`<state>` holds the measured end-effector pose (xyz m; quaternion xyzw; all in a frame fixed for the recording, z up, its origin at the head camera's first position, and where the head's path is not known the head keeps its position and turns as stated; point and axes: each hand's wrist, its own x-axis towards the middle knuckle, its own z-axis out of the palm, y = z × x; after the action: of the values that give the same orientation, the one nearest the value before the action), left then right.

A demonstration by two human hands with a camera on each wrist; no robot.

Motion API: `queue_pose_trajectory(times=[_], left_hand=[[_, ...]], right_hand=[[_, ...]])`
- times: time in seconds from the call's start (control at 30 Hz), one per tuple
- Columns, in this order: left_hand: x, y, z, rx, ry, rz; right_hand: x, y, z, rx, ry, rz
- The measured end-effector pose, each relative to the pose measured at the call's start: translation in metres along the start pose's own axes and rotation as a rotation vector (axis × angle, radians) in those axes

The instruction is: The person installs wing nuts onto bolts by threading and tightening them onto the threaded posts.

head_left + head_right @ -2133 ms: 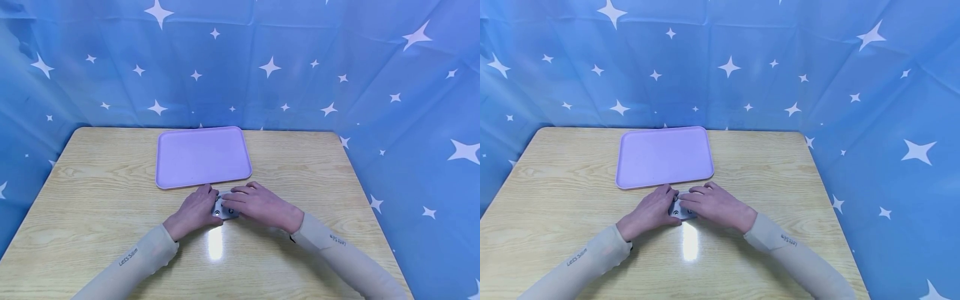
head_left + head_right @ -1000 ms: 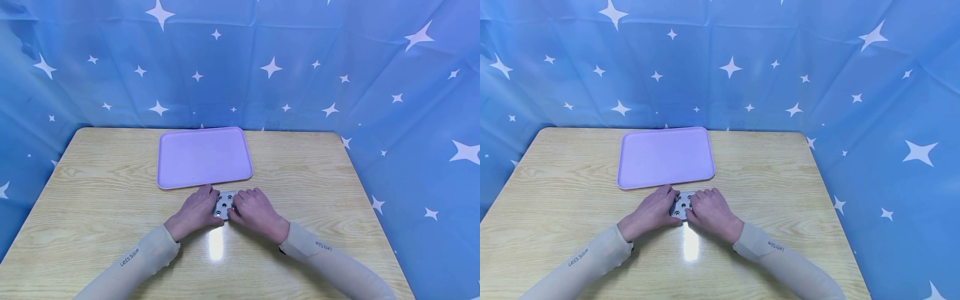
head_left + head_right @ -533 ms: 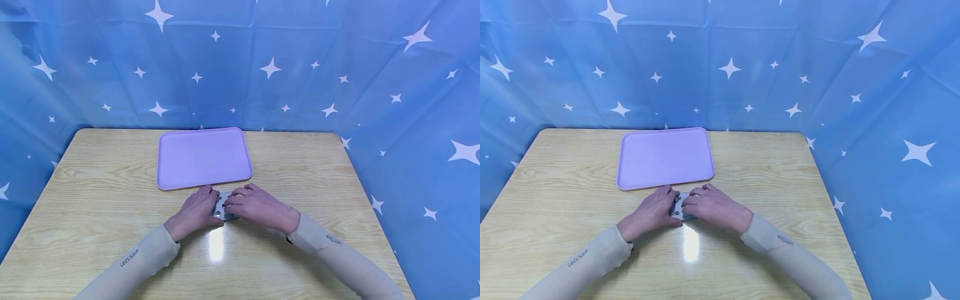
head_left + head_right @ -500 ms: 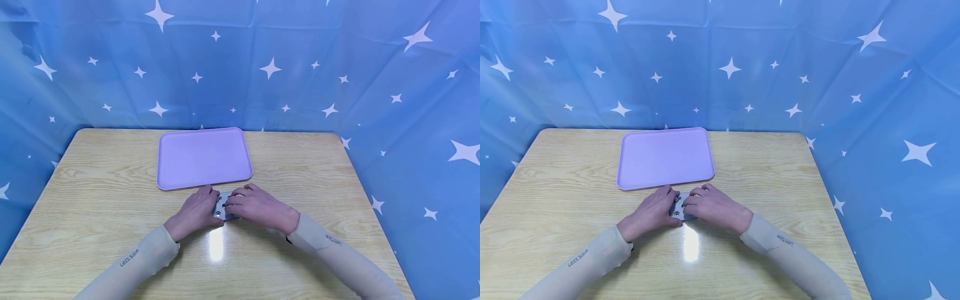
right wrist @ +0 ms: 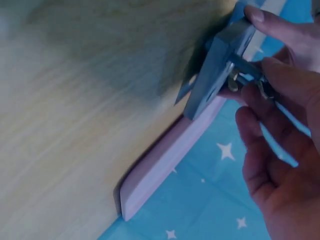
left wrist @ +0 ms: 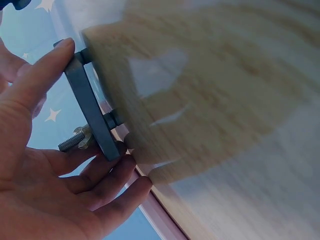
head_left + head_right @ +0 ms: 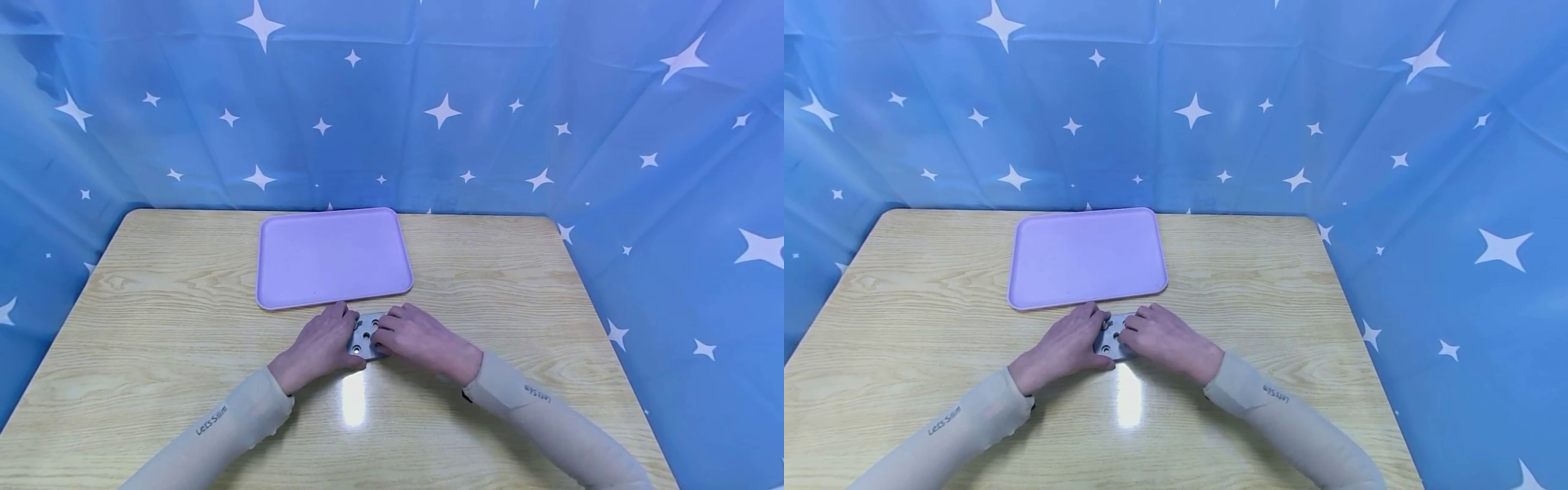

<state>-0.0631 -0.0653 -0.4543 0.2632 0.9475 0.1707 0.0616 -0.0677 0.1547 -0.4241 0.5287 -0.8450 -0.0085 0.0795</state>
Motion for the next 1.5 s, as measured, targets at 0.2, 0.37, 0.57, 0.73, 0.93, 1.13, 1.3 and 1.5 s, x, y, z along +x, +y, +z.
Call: queue_pose_trajectory(times=[0.2, 0.37, 0.57, 0.73, 0.93, 1.13, 1.3, 1.5], left_hand=[[-0.001, 0.000, 0.000, -0.009, 0.011, 0.008], [-0.001, 0.001, 0.000, -0.015, 0.016, 0.007], [-0.001, 0.001, 0.001, -0.013, 0.020, 0.009], [-0.001, 0.000, 0.001, -0.016, 0.027, 0.018], [0.000, -0.002, 0.002, -0.015, 0.022, 0.022], [0.000, -0.002, 0.002, -0.009, 0.019, 0.020], [0.000, -0.002, 0.002, -0.008, 0.010, 0.015], [0.000, -0.001, 0.001, -0.008, 0.004, 0.001]], right_hand=[[0.002, -0.009, 0.006, 0.037, 0.051, 0.093], [0.003, -0.016, 0.010, 0.079, 0.125, 0.175], [0.001, -0.021, 0.011, 0.169, 0.139, 0.280], [-0.004, -0.014, 0.000, 0.140, 0.059, 0.268], [-0.011, 0.006, -0.017, 0.099, -0.071, 0.013], [-0.009, 0.011, -0.017, -0.010, -0.074, -0.103], [-0.006, 0.010, -0.012, -0.029, -0.052, -0.094], [-0.003, 0.007, -0.005, -0.052, 0.008, -0.069]])
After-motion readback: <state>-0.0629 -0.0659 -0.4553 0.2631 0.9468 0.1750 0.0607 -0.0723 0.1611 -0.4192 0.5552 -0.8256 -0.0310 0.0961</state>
